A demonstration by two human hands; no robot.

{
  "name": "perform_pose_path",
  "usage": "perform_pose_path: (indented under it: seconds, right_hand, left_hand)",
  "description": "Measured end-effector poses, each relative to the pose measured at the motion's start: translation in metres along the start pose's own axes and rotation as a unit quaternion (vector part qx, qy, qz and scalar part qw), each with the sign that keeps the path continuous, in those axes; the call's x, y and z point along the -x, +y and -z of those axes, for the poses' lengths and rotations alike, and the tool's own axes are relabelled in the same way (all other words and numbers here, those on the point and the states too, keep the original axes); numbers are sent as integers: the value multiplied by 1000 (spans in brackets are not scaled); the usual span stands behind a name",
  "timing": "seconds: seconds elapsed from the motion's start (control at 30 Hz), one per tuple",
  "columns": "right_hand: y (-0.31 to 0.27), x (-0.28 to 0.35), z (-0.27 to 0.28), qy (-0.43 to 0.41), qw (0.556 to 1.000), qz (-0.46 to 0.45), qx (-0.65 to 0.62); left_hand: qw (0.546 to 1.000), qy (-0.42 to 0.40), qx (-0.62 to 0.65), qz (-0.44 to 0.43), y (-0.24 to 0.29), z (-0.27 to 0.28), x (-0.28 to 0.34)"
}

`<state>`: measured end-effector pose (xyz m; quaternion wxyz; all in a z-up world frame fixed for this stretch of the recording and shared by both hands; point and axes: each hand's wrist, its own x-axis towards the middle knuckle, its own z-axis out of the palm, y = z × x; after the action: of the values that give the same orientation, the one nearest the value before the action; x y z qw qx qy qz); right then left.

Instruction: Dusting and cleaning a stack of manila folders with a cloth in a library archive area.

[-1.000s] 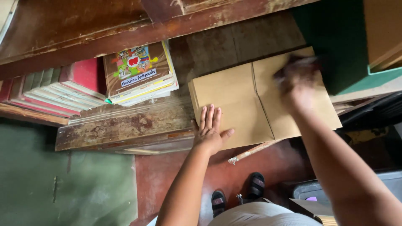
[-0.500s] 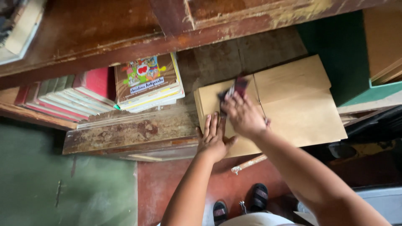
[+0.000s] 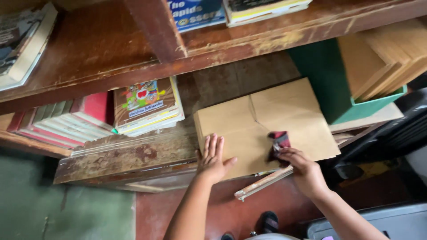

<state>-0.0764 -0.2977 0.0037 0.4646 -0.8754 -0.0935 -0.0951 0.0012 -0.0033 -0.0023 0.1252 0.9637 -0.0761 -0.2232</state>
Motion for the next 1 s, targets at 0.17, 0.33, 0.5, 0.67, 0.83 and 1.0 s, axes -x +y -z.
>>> perform_pose_path:
  seconds: [0.17, 0.33, 0.5, 0.67, 0.83, 1.0]
  right_hand:
    - [32, 8, 33, 166, 942, -189, -222]
    - [24, 15, 41, 207, 854, -341, -334]
    - [20, 30, 14, 121, 821, -468, -304]
    - [-33, 16, 5, 142, 791, -512, -302]
    - [21, 28, -9, 168, 783, -493, -340]
    - [25, 50, 8, 166, 761, -430, -457]
  left_hand:
    - [999, 31, -8, -8, -2, -6, -4]
    - [998, 48, -44, -2, 3, -15, -2]
    - [988, 93, -72, -103, 24, -12, 32]
    - [976, 70, -114, -170, 11, -30, 48]
    - [953, 97, -148, -247, -15, -51, 53]
    - [831, 361, -15, -423, -23, -12, 108]
